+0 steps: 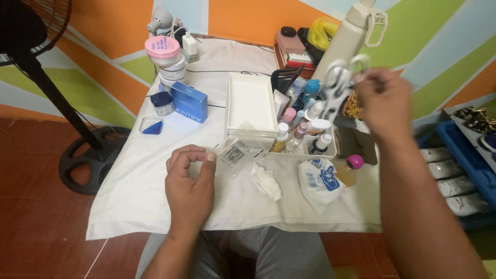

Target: The person organizes a white plastic organizer on a table covered with a white cloth. They open a drawer, place items inside, and wipe the tops of several small bottles with a tissue. They also handle a pair of scissors and a small plastic bag.

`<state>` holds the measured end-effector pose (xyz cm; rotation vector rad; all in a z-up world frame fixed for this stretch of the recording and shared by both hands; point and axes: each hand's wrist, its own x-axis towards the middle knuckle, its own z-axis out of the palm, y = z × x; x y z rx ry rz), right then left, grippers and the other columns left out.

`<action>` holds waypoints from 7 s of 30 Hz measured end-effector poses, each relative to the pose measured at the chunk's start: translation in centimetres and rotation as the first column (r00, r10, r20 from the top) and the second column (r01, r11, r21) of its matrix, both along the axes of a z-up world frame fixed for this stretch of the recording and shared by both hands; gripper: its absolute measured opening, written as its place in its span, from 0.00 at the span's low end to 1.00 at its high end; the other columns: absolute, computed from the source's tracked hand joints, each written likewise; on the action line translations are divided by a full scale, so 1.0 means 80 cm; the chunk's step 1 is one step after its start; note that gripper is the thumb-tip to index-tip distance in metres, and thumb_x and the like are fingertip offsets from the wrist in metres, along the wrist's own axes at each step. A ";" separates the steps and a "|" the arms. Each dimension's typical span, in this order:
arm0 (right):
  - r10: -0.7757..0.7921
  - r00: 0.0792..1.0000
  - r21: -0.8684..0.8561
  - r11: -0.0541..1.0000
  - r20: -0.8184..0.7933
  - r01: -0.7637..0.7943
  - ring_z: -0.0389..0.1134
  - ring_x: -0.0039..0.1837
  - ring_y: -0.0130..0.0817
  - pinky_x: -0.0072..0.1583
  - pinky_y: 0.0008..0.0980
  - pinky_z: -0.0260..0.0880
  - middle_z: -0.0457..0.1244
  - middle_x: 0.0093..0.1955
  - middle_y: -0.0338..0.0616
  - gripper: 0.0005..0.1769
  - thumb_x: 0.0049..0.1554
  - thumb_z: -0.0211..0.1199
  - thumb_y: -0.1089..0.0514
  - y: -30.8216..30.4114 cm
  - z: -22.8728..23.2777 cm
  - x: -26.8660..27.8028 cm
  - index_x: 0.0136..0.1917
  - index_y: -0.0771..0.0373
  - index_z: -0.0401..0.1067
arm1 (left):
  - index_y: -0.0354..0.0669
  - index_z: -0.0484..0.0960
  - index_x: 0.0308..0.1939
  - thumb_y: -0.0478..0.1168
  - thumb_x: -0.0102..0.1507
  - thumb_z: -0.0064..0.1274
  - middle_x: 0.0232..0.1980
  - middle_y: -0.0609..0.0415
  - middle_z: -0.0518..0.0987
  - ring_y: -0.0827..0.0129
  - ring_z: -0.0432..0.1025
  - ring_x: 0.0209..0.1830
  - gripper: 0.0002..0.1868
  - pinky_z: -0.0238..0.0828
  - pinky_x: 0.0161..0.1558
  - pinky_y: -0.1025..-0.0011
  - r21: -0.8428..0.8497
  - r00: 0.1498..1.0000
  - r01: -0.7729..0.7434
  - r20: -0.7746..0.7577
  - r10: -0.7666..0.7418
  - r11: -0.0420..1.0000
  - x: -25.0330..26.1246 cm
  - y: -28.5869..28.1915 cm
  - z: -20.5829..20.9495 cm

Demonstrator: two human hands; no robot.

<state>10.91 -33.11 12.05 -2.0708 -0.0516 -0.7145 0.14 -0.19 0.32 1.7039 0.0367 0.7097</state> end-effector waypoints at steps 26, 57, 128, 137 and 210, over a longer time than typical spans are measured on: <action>-0.302 0.927 0.087 0.941 -0.221 0.327 0.64 0.39 0.27 0.42 0.30 0.63 0.68 0.40 0.41 0.10 0.62 0.60 0.59 -0.164 -0.096 -0.121 0.48 0.68 0.79 | 0.35 0.68 0.60 0.36 0.63 0.57 0.66 0.37 0.66 0.46 0.59 0.69 0.23 0.51 0.71 0.52 0.272 0.989 -0.118 0.121 0.087 0.955 -0.010 -0.010 -0.004; -0.578 0.787 -0.411 0.785 -0.216 0.464 0.72 0.49 0.59 0.53 0.54 0.69 0.71 0.43 0.56 0.13 0.60 0.57 0.53 -0.108 -0.148 -0.122 0.55 0.59 0.75 | 0.35 0.69 0.59 0.36 0.58 0.60 0.64 0.37 0.69 0.44 0.59 0.67 0.26 0.51 0.69 0.51 0.456 0.997 -0.065 0.002 0.071 0.887 -0.001 -0.020 0.006; 0.166 0.971 -0.267 0.941 -0.172 -0.208 0.65 0.41 0.26 0.44 0.27 0.67 0.63 0.42 0.37 0.18 0.44 0.73 0.69 0.002 0.025 -0.103 0.49 0.63 0.76 | 0.39 0.76 0.50 0.40 0.58 0.58 0.61 0.43 0.72 0.47 0.61 0.64 0.18 0.53 0.66 0.52 0.374 0.997 0.037 -0.083 -0.006 0.927 0.001 -0.018 0.012; 0.263 0.945 -0.129 0.948 -0.194 -0.290 0.66 0.40 0.24 0.41 0.27 0.66 0.62 0.43 0.36 0.15 0.47 0.73 0.68 0.011 0.017 -0.095 0.49 0.63 0.75 | 0.42 0.75 0.53 0.37 0.53 0.59 0.61 0.44 0.71 0.45 0.61 0.67 0.23 0.48 0.66 0.49 0.518 0.982 -0.012 0.165 -0.087 0.855 -0.007 -0.035 0.042; 0.124 0.928 -0.314 0.918 -0.351 -0.241 0.74 0.46 0.38 0.49 0.36 0.72 0.70 0.44 0.43 0.17 0.48 0.73 0.54 0.041 0.001 -0.062 0.50 0.61 0.75 | 0.45 0.81 0.50 0.42 0.54 0.62 0.60 0.49 0.73 0.51 0.61 0.68 0.20 0.47 0.63 0.44 0.802 0.888 0.306 -0.045 -0.458 0.513 0.060 -0.073 0.135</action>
